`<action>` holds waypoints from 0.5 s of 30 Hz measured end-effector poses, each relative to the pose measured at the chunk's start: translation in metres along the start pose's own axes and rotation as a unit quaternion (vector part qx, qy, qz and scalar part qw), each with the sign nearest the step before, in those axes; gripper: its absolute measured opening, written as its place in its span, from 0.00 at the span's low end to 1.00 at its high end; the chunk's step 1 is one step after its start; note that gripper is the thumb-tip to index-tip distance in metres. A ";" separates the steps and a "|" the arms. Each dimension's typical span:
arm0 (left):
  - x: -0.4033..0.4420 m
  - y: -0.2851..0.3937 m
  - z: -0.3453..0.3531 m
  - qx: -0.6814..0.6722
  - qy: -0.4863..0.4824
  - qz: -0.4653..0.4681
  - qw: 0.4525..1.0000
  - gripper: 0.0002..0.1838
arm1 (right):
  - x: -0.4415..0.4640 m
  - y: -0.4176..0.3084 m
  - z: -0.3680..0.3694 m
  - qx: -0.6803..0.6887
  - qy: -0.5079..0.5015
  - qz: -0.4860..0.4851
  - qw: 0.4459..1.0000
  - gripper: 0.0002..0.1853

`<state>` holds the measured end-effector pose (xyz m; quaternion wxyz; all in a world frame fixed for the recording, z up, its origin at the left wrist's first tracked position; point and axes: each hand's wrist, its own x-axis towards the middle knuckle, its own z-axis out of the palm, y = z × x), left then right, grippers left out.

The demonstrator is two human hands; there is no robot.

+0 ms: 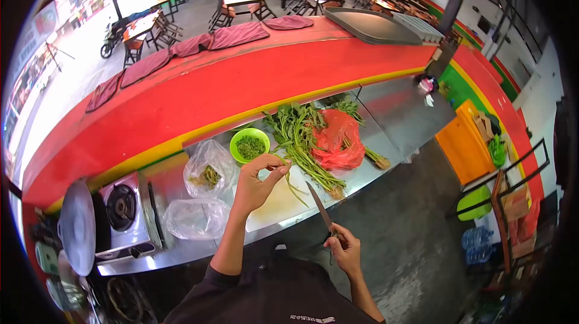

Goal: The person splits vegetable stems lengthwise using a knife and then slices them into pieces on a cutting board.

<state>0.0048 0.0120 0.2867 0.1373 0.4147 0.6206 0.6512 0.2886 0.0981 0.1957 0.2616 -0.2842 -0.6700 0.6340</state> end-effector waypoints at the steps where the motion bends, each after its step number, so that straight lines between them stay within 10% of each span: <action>1: 0.004 0.001 0.002 0.002 -0.011 0.001 1.000 0.05 | -0.001 0.002 0.001 0.006 0.009 0.000 1.000 0.20; 15: 0.030 0.019 0.021 -0.247 -0.080 0.001 0.966 0.11 | 0.027 -0.004 0.005 -0.085 0.029 -0.213 0.973 0.23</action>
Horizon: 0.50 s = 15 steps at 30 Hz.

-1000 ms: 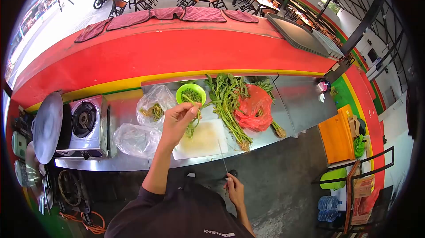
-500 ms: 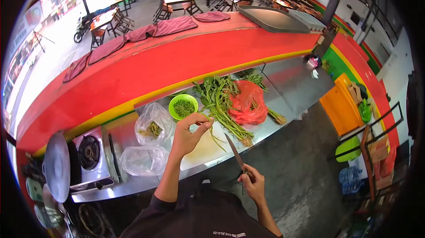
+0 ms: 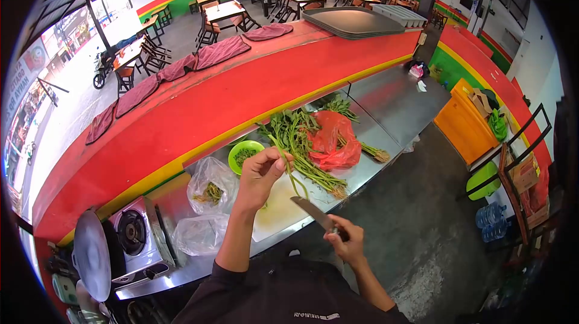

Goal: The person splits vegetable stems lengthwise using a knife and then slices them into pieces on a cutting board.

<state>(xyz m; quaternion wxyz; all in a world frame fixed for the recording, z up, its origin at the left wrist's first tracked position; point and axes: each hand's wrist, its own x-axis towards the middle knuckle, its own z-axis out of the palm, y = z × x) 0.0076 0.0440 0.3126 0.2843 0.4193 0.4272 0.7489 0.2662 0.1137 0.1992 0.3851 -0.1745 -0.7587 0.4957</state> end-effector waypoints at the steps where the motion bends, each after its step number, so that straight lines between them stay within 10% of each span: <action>1: 0.001 0.000 -0.006 -0.017 -0.025 0.010 0.999 0.07 | 0.005 -0.006 -0.007 -0.026 0.017 0.009 0.999 0.25; 15: 0.002 0.011 -0.001 0.022 -0.047 0.027 0.998 0.07 | 0.041 -0.041 -0.048 -0.284 0.106 -0.142 0.942 0.26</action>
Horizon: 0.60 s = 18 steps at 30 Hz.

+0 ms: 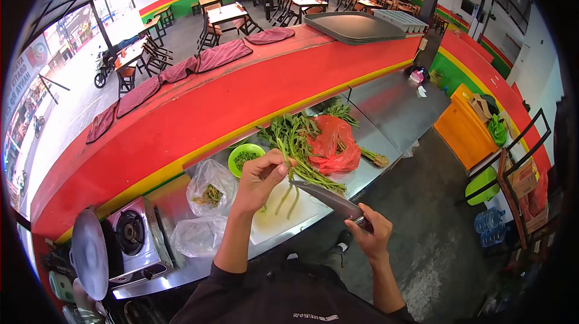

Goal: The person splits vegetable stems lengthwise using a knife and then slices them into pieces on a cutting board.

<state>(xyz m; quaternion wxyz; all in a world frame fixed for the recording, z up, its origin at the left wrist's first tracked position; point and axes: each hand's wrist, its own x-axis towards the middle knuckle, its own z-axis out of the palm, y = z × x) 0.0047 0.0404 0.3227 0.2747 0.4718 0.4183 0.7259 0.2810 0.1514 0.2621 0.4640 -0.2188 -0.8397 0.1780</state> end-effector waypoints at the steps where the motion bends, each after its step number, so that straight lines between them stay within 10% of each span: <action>1: 0.000 0.000 0.000 -0.001 0.007 0.000 1.000 0.06 | 0.000 0.000 0.000 0.000 0.000 -0.001 1.000 0.26; 18: -0.016 -0.003 0.005 0.059 0.066 0.019 0.996 0.03 | -0.016 0.001 0.001 -0.033 0.011 0.012 0.999 0.25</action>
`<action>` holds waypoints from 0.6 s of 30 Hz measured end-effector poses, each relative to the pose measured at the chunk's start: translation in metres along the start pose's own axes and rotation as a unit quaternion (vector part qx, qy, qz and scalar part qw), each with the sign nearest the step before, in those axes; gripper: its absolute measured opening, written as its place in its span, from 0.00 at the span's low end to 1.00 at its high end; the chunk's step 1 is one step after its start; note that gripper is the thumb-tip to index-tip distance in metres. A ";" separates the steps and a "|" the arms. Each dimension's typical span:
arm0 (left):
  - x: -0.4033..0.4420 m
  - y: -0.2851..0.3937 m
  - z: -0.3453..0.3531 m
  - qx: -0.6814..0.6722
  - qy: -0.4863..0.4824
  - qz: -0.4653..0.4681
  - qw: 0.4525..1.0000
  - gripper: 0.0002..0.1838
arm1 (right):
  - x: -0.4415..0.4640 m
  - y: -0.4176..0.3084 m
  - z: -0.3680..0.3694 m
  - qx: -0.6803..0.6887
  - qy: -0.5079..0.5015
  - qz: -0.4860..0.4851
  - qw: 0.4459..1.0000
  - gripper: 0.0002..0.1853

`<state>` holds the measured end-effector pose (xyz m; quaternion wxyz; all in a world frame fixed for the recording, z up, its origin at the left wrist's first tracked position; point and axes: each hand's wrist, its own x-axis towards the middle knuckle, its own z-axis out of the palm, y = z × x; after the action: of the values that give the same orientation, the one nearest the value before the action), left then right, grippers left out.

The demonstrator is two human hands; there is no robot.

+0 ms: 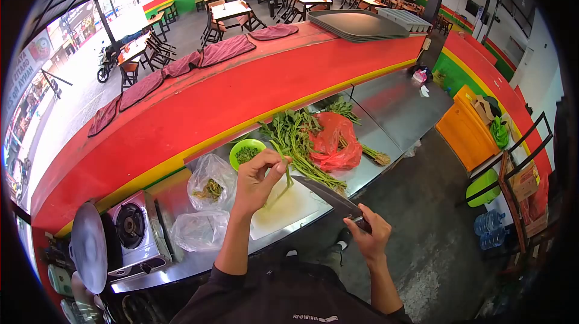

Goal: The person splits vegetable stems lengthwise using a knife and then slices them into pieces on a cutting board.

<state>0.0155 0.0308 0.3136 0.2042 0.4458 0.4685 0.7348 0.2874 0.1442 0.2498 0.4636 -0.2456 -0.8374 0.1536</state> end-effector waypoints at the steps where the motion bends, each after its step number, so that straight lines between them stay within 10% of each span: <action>1: 0.000 0.000 0.001 0.007 0.001 0.003 1.000 0.03 | -0.001 0.000 0.000 0.000 0.000 0.000 1.000 0.25; 18: -0.007 -0.002 -0.001 0.012 0.011 0.013 1.000 0.03 | -0.009 0.004 -0.004 0.034 0.009 0.012 0.999 0.25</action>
<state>0.0175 0.0260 0.3088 0.1842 0.4465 0.4738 0.7364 0.2965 0.1429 0.2435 0.4774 -0.2411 -0.8243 0.1856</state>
